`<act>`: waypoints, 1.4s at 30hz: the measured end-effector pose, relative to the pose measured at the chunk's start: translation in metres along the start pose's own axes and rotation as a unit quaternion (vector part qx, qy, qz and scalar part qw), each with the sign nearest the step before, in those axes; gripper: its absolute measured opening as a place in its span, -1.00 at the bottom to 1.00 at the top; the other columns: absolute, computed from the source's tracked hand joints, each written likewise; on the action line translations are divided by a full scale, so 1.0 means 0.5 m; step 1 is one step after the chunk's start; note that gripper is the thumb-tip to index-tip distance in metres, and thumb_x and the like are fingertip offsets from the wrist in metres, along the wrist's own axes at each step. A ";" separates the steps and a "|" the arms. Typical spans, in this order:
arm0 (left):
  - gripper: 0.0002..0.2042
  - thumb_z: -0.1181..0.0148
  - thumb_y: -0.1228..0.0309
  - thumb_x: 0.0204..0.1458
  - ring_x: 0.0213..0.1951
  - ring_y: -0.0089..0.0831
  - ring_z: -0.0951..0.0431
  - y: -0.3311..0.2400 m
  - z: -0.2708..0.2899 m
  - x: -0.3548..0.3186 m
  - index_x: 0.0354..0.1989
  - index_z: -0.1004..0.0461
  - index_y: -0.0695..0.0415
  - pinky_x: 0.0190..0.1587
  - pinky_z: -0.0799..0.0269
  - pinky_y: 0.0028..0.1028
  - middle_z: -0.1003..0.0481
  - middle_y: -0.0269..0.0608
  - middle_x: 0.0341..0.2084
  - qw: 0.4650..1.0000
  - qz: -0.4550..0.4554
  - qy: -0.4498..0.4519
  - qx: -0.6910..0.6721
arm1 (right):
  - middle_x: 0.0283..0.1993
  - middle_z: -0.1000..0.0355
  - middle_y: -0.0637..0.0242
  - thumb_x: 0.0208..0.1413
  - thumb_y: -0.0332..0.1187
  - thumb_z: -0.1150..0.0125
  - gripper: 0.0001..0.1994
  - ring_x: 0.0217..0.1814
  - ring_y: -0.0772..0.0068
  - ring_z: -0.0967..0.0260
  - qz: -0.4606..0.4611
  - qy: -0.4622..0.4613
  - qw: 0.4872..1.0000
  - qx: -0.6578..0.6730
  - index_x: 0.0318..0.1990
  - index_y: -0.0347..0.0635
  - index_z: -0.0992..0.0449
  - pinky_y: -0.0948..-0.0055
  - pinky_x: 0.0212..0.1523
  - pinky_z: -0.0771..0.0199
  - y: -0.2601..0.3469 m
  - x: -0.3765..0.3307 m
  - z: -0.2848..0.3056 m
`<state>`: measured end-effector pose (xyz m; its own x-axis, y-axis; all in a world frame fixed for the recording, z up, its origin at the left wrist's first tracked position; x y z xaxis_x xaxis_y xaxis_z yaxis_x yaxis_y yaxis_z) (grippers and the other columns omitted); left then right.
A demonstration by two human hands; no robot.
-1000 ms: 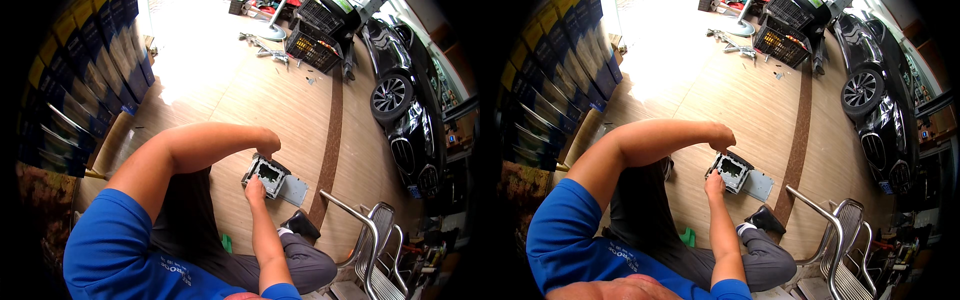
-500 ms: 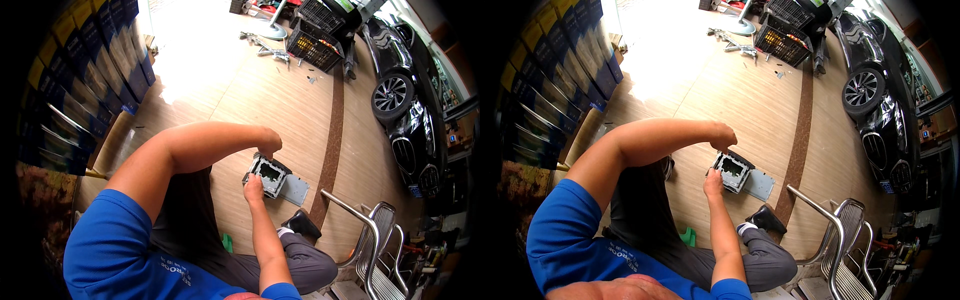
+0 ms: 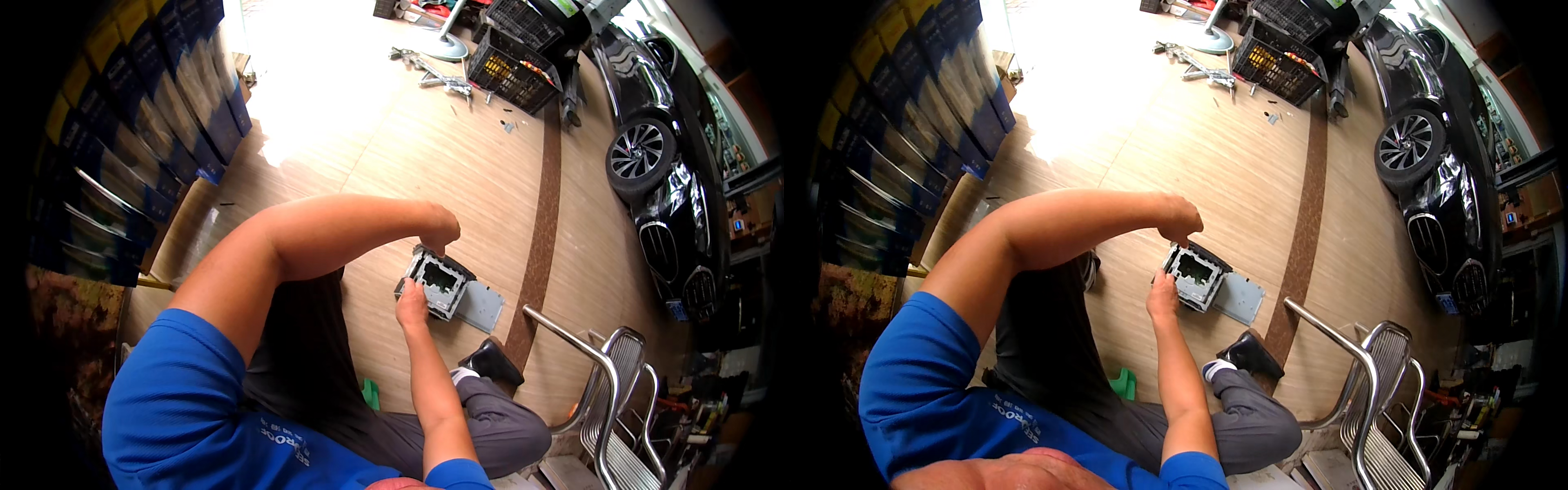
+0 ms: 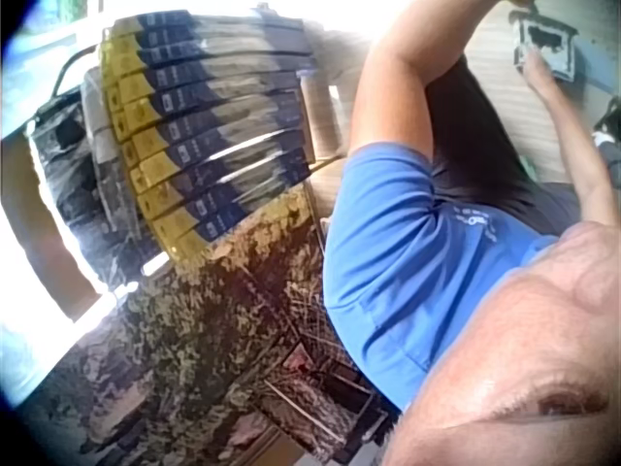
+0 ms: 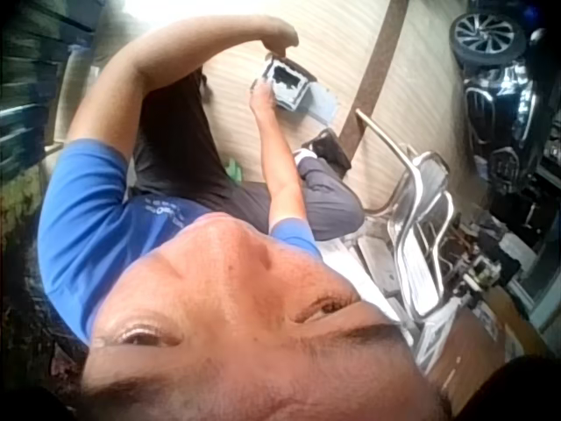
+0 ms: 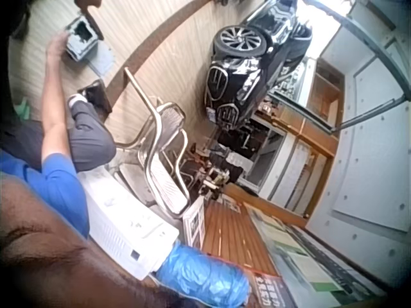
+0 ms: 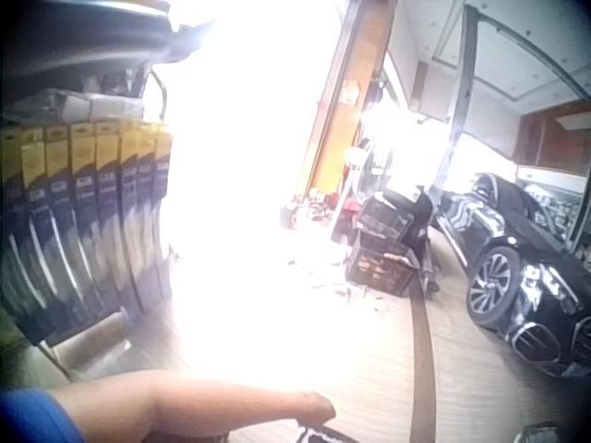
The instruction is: The person disassembles an electronic device, possibly a car stereo head unit, by removing screws with a screwdriver and prying off metal covers and internal components by hand.
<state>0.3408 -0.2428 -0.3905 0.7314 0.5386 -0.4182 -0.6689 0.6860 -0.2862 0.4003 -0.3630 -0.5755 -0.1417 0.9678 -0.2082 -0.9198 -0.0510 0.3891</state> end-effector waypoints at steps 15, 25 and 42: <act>-0.56 -0.27 0.14 -0.09 -0.10 0.01 -0.52 -0.004 0.002 0.013 -0.10 -0.50 0.18 -0.06 -0.43 -0.14 -0.54 0.05 -0.19 1.000 -0.027 0.007 0.014 | -0.27 -0.49 0.01 -0.07 -0.51 -0.15 -0.69 -0.18 -0.02 -0.46 0.016 -0.089 0.991 0.094 -0.09 -0.23 -0.47 0.14 -0.13 -0.46 -0.072 0.029 0.019; -0.62 -0.24 0.16 0.01 -0.12 -0.01 -0.53 -0.012 0.019 -0.029 -0.13 -0.53 0.22 -0.08 -0.43 -0.15 -0.55 0.02 -0.22 1.000 0.000 0.001 0.015 | -0.32 -0.55 0.16 -0.09 -0.46 -0.23 -0.72 -0.24 0.10 -0.51 -0.074 -0.107 0.981 0.145 -0.14 -0.17 -0.53 0.20 -0.17 -0.50 -0.128 0.042 0.064; -0.61 -0.25 0.21 0.01 -0.06 0.00 -0.49 -0.020 0.024 -0.031 -0.07 -0.46 0.23 -0.03 -0.40 -0.14 -0.53 0.03 -0.19 1.000 0.012 -0.002 0.010 | -0.12 -0.51 -0.07 0.07 -0.36 0.02 -0.71 -0.03 -0.04 -0.46 -0.171 -0.067 0.976 0.116 -0.11 -0.24 -0.53 0.15 0.02 -0.43 -0.247 0.049 0.049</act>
<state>0.3377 -0.2519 -0.3707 0.7154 0.5572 -0.4216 -0.6839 0.6818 -0.2595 0.5196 -0.3268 -0.6069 0.2221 0.9431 -0.2475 -0.7954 0.3221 0.5134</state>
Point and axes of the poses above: each hand's wrist, its own x-axis towards the middle knuckle, its own z-axis out of the back of the hand, y = z × x, the point moved 7 cm from there along x, towards the middle knuckle
